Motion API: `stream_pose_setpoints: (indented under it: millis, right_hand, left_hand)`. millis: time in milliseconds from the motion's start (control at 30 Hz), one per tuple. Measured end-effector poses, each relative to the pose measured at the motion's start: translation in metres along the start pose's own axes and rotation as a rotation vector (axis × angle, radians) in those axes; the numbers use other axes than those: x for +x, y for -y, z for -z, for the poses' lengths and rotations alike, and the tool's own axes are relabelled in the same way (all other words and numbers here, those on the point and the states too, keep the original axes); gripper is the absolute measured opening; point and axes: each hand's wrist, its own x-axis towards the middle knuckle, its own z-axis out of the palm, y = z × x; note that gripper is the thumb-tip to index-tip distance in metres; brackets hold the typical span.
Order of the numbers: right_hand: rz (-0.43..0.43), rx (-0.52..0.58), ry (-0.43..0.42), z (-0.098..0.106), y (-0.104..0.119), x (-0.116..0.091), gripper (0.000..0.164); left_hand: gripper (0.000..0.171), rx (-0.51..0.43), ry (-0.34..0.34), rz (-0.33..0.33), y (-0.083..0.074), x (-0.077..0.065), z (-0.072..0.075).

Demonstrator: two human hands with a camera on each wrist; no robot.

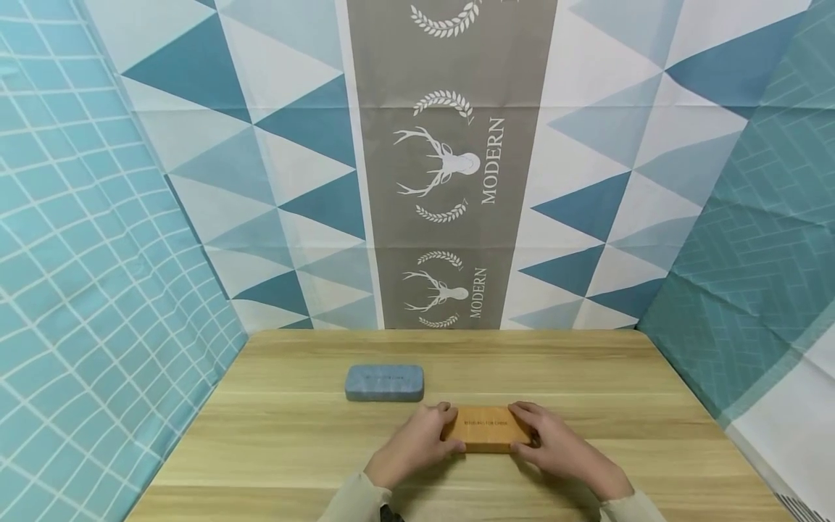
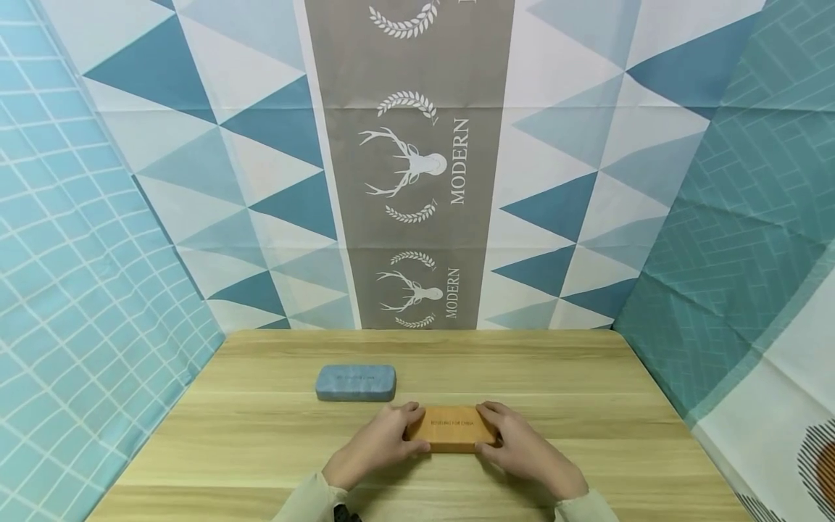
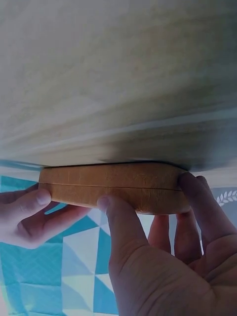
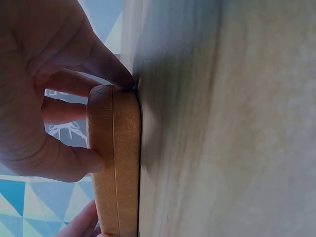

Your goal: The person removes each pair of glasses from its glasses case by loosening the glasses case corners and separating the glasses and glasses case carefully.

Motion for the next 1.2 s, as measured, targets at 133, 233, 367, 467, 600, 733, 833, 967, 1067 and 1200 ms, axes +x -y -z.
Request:
stream_pose_setpoints:
  millis: [133, 233, 367, 467, 600, 733, 833, 967, 1067, 1200]
  right_hand:
    - [0.000, 0.002, 0.001, 0.001, 0.001, -0.002, 0.070]
    - [0.002, 0.004, 0.004, 0.001, 0.000, -0.002, 0.070]
    - [0.006, 0.000, 0.007, 0.000, -0.001, -0.002, 0.070]
    - [0.004, 0.004, 0.010, 0.001, -0.001, -0.002, 0.071]
    - [0.000, 0.018, 0.019, 0.002, 0.000, -0.003, 0.071]
    - [0.008, 0.022, 0.028, 0.004, -0.001, -0.003, 0.071]
    - [-0.001, 0.035, 0.039, 0.006, -0.004, -0.004, 0.070]
    - [-0.004, 0.084, 0.056, 0.011, -0.012, -0.007, 0.067]
    - [0.030, 0.165, 0.065, 0.012, -0.017, -0.008, 0.065]
    - [0.063, 0.243, 0.062, 0.013, -0.019, -0.010, 0.064]
  left_hand:
    - [0.051, -0.002, -0.010, -0.013, -0.001, -0.001, 0.000]
    - [0.055, -0.066, -0.015, -0.007, 0.001, -0.003, 0.001]
    - [0.073, -0.172, -0.006, 0.053, 0.007, -0.006, 0.001]
    - [0.090, -0.251, 0.015, 0.106, 0.013, -0.009, 0.001]
    - [0.099, -0.375, 0.050, 0.134, 0.020, -0.009, 0.001]
    - [0.097, -0.434, 0.084, 0.146, 0.026, -0.008, 0.001]
    - [0.091, -0.415, 0.085, 0.154, 0.027, -0.005, -0.001]
    - [0.078, -0.367, 0.074, 0.175, 0.027, -0.003, -0.007]
    - [0.075, -0.348, 0.072, 0.202, 0.027, -0.002, -0.009]
    - [0.075, -0.339, 0.073, 0.218, 0.027, -0.003, -0.010]
